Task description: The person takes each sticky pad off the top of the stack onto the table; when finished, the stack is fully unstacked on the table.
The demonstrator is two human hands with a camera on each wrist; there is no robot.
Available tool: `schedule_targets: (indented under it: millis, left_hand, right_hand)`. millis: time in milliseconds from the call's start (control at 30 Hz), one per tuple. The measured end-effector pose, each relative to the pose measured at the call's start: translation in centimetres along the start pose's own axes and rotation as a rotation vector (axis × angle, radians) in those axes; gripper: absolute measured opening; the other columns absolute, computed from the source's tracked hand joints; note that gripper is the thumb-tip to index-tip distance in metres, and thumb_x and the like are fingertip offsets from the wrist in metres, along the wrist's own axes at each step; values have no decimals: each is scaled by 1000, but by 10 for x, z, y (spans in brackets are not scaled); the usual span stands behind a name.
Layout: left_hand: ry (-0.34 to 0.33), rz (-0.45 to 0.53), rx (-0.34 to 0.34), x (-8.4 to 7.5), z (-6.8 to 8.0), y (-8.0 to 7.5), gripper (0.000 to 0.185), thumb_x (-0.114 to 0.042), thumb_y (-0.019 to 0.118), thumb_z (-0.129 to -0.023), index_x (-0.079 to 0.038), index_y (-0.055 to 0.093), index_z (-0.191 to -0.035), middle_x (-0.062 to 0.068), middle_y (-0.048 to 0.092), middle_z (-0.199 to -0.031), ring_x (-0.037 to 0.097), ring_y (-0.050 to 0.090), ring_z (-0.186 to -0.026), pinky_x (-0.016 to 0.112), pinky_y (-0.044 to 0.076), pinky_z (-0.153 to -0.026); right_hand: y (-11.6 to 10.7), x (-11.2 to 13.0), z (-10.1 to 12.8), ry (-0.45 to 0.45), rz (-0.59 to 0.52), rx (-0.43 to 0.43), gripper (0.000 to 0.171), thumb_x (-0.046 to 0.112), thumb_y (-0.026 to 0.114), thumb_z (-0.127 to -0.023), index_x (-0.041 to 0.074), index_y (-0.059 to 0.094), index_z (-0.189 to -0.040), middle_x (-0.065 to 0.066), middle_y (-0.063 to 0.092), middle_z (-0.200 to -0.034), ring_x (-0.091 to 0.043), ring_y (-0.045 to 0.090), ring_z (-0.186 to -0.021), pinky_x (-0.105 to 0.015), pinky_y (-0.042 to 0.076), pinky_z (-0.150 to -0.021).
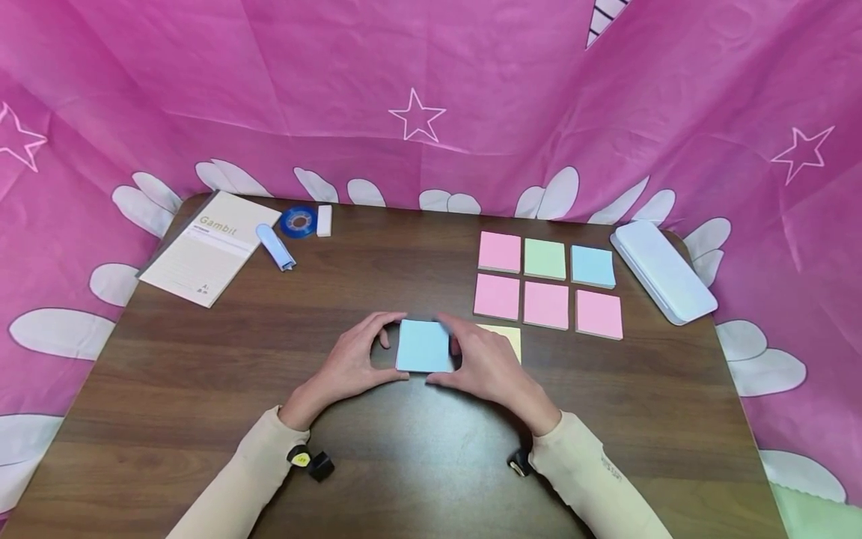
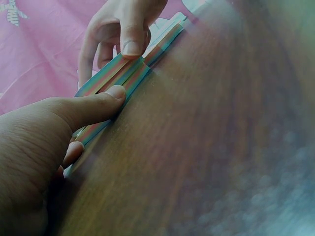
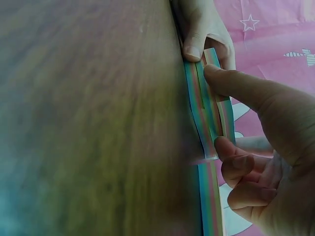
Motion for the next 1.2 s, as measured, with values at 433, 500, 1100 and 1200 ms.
schedule_targets:
  millis: [433,500,1100,1200]
  left_hand:
    - [2,2,3,-1,0,0,97,-31,104,-80,-14,54,-160,6,61,-137,18,56,-99,45,48,-91]
    - [-3,5,5,-2,0,-1,97,-31,104,-80,-14,54,-161,6,61,-138,18,56,-99,45,47,-91]
    - [-8,-2,3,-2,-1,1,91,-32,103,-80,-12,59,-157,5,62,-142,15,56,-98,43,46,-91]
    - [-10,-3,2,-1,0,2,92,-33,103,-80,-12,58,-157,5,62,-142,15,56,-98,43,45,-91]
  right_hand:
    - [2,2,-1,9,18,-16,92,40,102,-76,5,64,-151,-5,75,-109,-18,68,-88,-42,57,-77]
    - [-1,1,1,11,8,-28,92,41,103,-75,5,64,-150,-2,73,-104,-16,66,-86,-39,56,-75]
    - [-49,-59,66,20,-17,-88,92,35,105,-76,13,61,-153,5,58,-89,-10,51,-74,-29,43,-66]
    - [-58,-72,79,35,-13,-95,91,32,105,-76,12,61,-152,6,56,-91,-8,49,-76,-29,42,-66]
Point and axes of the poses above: each hand's wrist, its own z-axis away from the middle knuckle, its own y-axis out of the palm, x = y × z, the point moved 3 cm from there along -z, towards the middle knuckle
